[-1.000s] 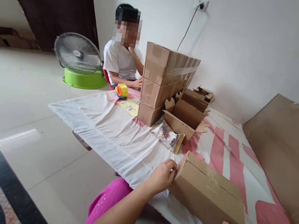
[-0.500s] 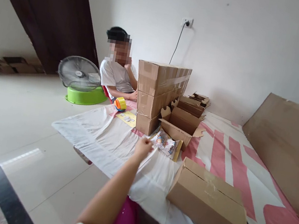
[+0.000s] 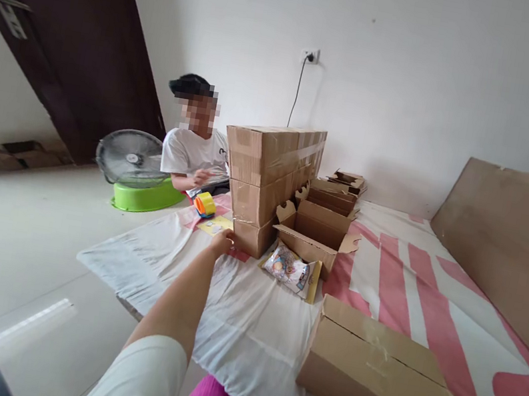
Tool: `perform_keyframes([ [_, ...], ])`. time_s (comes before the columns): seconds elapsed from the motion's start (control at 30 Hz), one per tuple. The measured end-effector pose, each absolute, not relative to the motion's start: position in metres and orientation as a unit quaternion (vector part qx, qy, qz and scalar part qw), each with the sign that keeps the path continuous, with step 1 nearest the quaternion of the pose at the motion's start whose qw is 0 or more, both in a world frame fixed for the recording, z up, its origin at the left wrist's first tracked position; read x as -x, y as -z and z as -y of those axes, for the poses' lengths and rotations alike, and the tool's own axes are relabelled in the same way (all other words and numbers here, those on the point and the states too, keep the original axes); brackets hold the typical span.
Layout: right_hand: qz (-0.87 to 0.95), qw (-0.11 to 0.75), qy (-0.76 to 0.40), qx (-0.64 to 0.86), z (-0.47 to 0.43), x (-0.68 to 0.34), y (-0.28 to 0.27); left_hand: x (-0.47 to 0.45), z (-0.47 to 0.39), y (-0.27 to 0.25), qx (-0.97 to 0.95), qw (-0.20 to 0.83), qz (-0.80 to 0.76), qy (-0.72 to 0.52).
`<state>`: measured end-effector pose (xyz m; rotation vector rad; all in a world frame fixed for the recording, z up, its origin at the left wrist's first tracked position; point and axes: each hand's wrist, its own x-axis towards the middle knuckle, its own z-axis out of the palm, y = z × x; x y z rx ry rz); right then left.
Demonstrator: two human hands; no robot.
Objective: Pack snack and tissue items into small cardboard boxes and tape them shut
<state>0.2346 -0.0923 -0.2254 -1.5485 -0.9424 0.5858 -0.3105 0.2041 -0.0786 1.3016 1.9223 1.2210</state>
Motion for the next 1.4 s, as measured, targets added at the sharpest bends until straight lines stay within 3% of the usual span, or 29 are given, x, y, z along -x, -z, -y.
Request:
perform_keyframes([
  [0.23,0.413,0.634,-0.270,0.595,0.090,-0.208,0.194,0.275,-0.159,0.061,-0.376,0.312,-0.722,-0.490],
  [0.5,0.447,0.657,-0.312,0.520,0.095,-0.188,0.168,0.123,-0.060,0.057,-0.526,0.505,-0.502,-0.464],
  [0.67,0.447,0.672,-0.327,0.492,0.100,-0.181,0.171,0.095,-0.016,0.056,-0.538,0.502,-0.433,-0.521],
  [0.77,0.452,0.659,-0.320,0.509,0.102,-0.192,0.163,0.091,-0.004,0.065,-0.544,0.551,-0.371,-0.513],
  [0.87,0.489,0.560,-0.196,0.639,0.103,-0.229,0.153,0.086,0.002,0.072,-0.543,0.577,-0.326,-0.516],
  [1.0,0.538,0.270,0.008,0.798,0.109,-0.293,0.151,0.081,0.005,0.073,-0.554,0.542,-0.305,-0.554],
  [1.07,0.538,0.151,0.032,0.829,0.114,-0.312,0.154,0.079,0.007,0.073,-0.555,0.532,-0.300,-0.565],
  [1.13,0.541,0.106,0.032,0.834,0.118,-0.320,0.156,0.078,0.008,0.075,-0.559,0.527,-0.290,-0.571],
  [1.2,0.544,0.124,0.026,0.829,0.118,-0.320,0.153,0.077,0.007,0.079,-0.561,0.528,-0.276,-0.575],
  [1.4,0.490,0.310,0.071,0.812,0.113,-0.289,0.083,0.071,0.004,0.088,-0.541,0.570,-0.209,-0.581],
])
